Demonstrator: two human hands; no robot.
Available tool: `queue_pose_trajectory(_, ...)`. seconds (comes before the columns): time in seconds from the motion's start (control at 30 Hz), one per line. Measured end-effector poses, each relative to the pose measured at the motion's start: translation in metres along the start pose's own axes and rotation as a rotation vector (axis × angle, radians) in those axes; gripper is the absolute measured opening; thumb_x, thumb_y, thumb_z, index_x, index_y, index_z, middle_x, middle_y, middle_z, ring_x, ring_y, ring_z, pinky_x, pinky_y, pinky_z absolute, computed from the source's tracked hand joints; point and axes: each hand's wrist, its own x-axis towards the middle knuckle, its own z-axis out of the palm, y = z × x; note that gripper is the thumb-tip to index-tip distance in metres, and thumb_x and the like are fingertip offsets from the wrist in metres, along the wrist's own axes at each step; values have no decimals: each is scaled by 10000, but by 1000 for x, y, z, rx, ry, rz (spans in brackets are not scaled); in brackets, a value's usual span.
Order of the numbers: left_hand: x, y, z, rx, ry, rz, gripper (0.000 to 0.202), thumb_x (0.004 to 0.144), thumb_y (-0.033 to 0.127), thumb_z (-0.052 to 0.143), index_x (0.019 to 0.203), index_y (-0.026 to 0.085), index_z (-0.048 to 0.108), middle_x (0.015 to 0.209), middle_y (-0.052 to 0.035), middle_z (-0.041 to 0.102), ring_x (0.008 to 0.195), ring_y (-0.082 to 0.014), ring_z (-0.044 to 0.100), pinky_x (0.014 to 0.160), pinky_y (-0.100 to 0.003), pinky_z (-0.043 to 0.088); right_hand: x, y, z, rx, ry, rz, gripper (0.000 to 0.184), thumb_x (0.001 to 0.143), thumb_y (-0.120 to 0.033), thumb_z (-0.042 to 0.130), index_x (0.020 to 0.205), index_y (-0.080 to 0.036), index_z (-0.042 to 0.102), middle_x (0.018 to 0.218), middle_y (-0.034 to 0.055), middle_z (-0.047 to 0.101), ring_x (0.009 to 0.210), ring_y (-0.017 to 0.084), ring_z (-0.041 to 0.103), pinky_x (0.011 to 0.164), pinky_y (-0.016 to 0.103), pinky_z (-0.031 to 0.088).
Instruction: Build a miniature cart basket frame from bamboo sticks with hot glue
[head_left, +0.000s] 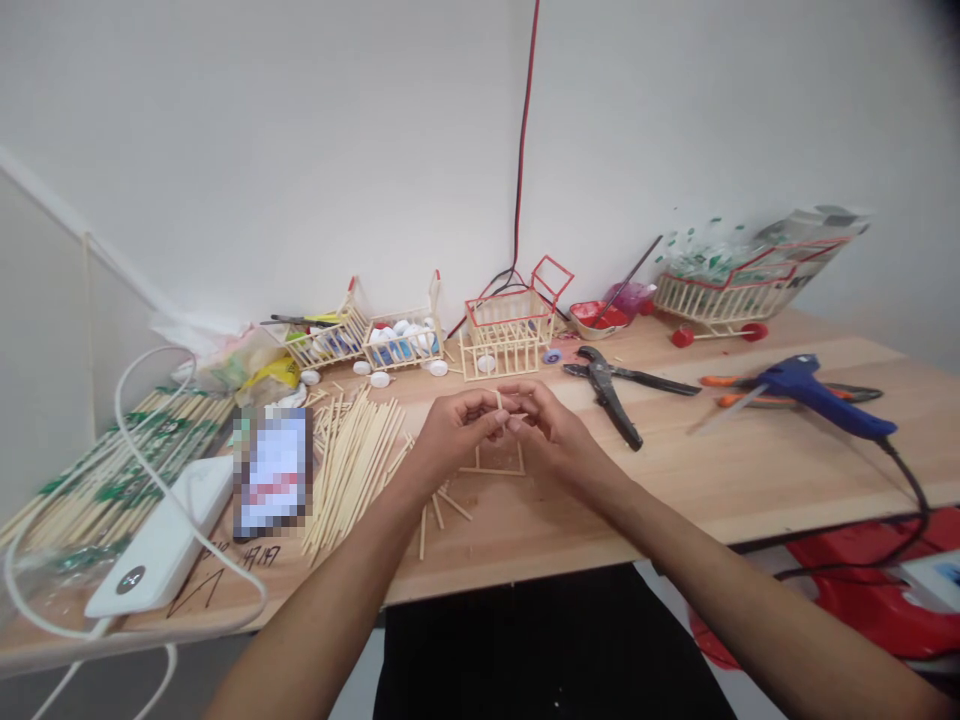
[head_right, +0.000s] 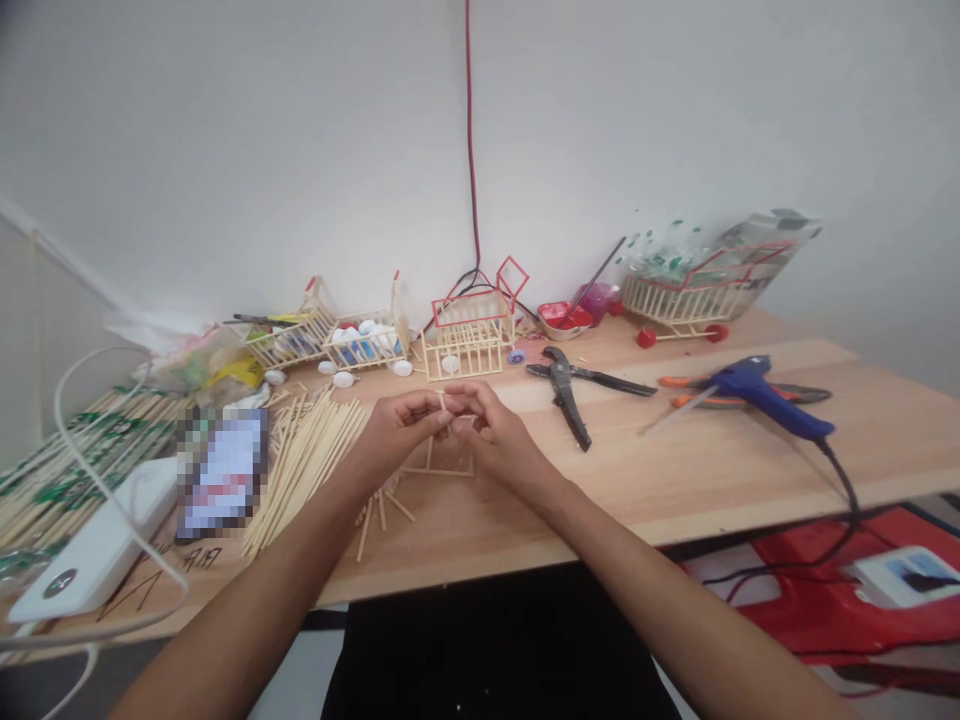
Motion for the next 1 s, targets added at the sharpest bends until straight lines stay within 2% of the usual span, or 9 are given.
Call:
queue_pose_trajectory(0.1,-1,4,0,21,44,35,188,826,321,624,802,143,678,730,-31,664,652,-120,592,657,-255,478,0,2,2,-39,-61,8,396,893,-279,536,1276,-241,446,1238,90,593,1017,194,625,791,322,496)
queue_pose_trajectory(0.3,-1,8,-3,46,121,54,201,833,327,606,765,146,662,708,-18,643,667,-129,590,687,-263,482,0,1,2,-125,-82,-15,411,884,-251,532,1287,-220,457,1017,54,656,905,164,629,756,299,480)
queue_pose_trajectory(0.47,2,3,-9,38,263,51,190,815,328,624,784,148,673,765,-36,668,681,-127,591,714,-263,484,0,-4,2,-210,-33,52,274,878,-280,532,1142,-217,574,876,21,649,805,158,613,732,306,476)
queue_pose_trajectory(0.6,3,0,-16,1,383,50,211,794,355,648,791,146,675,786,-39,676,630,-105,565,670,-248,478,0,-6,1,-280,-19,0,163,879,-272,520,955,-207,649,917,39,678,842,168,607,746,307,469)
queue_pose_trajectory(0.7,5,0,-22,-24,495,59,211,780,352,663,827,149,688,763,-33,666,655,-108,568,646,-231,470,0,-7,0,-304,-22,-9,148,878,-261,522,905,-204,656,887,39,682,826,167,607,733,300,462)
queue_pose_trajectory(0.77,5,0,-25,-28,557,74,211,780,356,663,819,150,692,774,-37,666,688,-112,570,622,-215,453,0,-7,-1,-327,-8,-19,141,876,-244,522,902,-205,655,891,40,677,815,164,602,718,295,455)
queue_pose_trajectory(0.87,6,0,-29,-24,618,87,214,777,362,667,799,151,693,780,-35,666,682,-103,550,591,-202,419,1,-8,-4,-353,82,-94,179,877,-223,520,1000,-218,649,1040,60,657,907,172,596,714,287,448)
queue_pose_trajectory(0.93,6,-1,-29,-26,627,82,214,778,360,666,812,151,696,771,-32,665,669,-98,535,583,-201,404,2,-9,-7,-367,150,-133,203,884,-234,522,1045,-231,646,1135,68,633,1004,186,581,717,284,446)
queue_pose_trajectory(1.0,6,-2,-29,-15,616,73,214,781,356,662,826,151,699,764,-31,666,662,-98,527,576,-202,391,1,-11,-10,-373,190,-131,167,897,-265,520,980,-228,661,1114,68,642,1024,195,578,728,289,442)
